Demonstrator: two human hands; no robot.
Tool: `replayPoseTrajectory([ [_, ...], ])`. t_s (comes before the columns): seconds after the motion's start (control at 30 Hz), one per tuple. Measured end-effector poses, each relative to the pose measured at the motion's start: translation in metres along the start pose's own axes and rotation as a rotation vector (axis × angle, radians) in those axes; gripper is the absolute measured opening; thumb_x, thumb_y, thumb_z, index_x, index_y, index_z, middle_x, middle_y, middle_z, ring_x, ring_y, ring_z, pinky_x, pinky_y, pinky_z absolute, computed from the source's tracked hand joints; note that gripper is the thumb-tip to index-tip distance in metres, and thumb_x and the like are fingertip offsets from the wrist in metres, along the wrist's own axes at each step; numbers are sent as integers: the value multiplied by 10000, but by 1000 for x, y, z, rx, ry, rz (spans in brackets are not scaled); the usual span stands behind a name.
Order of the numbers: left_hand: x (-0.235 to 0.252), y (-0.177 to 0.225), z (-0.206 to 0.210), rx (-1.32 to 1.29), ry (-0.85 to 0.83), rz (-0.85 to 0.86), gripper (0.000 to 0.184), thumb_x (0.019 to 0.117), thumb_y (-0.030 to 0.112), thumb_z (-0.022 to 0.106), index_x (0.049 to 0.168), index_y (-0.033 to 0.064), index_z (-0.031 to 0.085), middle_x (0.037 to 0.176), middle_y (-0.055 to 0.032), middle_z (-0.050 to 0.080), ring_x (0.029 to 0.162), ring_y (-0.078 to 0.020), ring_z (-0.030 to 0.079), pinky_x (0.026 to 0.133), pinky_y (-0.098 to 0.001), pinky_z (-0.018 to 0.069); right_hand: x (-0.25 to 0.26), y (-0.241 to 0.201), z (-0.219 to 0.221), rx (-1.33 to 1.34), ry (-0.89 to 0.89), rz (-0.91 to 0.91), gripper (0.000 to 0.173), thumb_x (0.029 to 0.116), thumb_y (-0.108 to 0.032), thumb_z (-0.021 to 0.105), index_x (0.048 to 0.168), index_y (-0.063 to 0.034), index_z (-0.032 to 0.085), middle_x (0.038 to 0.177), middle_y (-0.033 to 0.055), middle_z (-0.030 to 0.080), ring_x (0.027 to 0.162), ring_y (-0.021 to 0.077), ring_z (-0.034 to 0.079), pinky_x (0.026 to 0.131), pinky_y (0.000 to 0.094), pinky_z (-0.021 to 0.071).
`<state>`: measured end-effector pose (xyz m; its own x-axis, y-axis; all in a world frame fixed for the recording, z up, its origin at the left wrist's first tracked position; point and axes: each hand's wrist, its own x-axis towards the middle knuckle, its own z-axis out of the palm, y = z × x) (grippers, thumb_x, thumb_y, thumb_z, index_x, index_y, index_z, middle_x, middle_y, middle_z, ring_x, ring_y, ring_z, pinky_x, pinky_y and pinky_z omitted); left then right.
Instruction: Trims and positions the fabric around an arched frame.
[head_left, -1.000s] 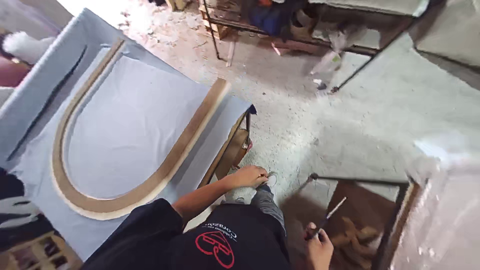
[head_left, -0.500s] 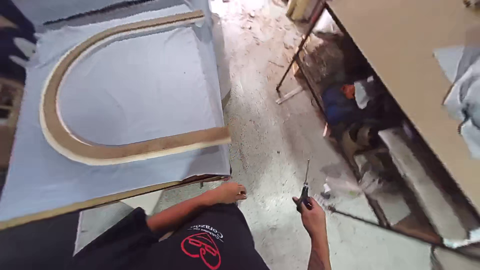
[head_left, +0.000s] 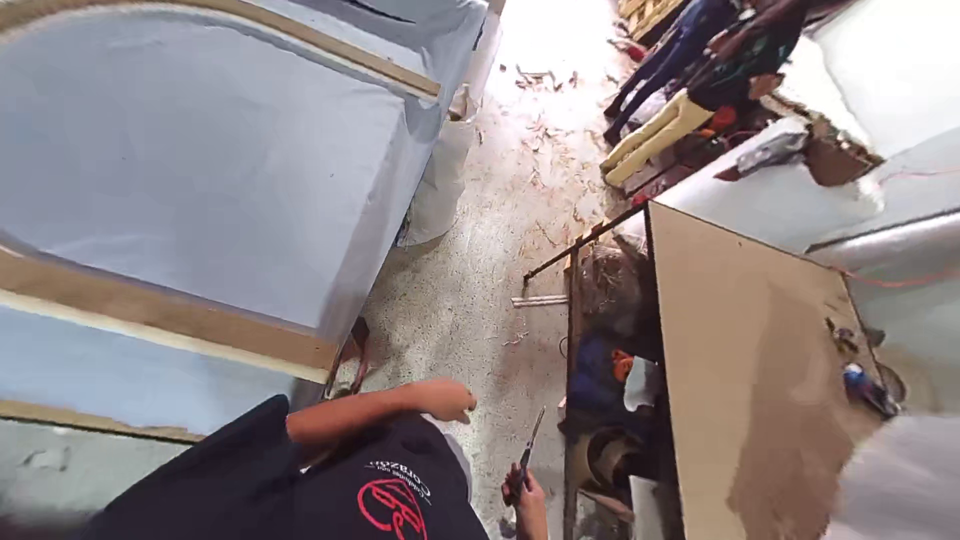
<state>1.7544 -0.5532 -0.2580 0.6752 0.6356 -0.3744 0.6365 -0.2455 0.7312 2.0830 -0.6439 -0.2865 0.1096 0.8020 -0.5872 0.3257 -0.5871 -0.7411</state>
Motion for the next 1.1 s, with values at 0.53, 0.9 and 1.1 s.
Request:
replayPoseTrajectory([
  [0.53,217,-154,-287,-249,246,-242,370,1055,347,566,1211,35,689,1111,-178,721,1070,-357,691,956,-616,526,496,-324,-19,-277,-623,-26,435,983,-492,631,986,-58,640,697,17,595,544,96,534,488,268,459],
  [0.9,275,-282,-551,-761,914,-349,433,1052,413,564,1290,68,673,1172,-142,729,1076,-255,711,1023,-514,534,735,-709,160,-743,-947,-314,462,950,-514,674,1075,-69,671,782,10,628,630,102,564,598,303,510],
  [1.1,280,-397,-674,-1603,1478,-66,504,1087,401,479,1433,37,529,1301,-112,673,1132,-239,677,953,-458,567,803,-840,287,-1011,-1008,-465,566,969,-583,599,1189,-65,655,899,34,664,717,119,596,668,342,528],
])
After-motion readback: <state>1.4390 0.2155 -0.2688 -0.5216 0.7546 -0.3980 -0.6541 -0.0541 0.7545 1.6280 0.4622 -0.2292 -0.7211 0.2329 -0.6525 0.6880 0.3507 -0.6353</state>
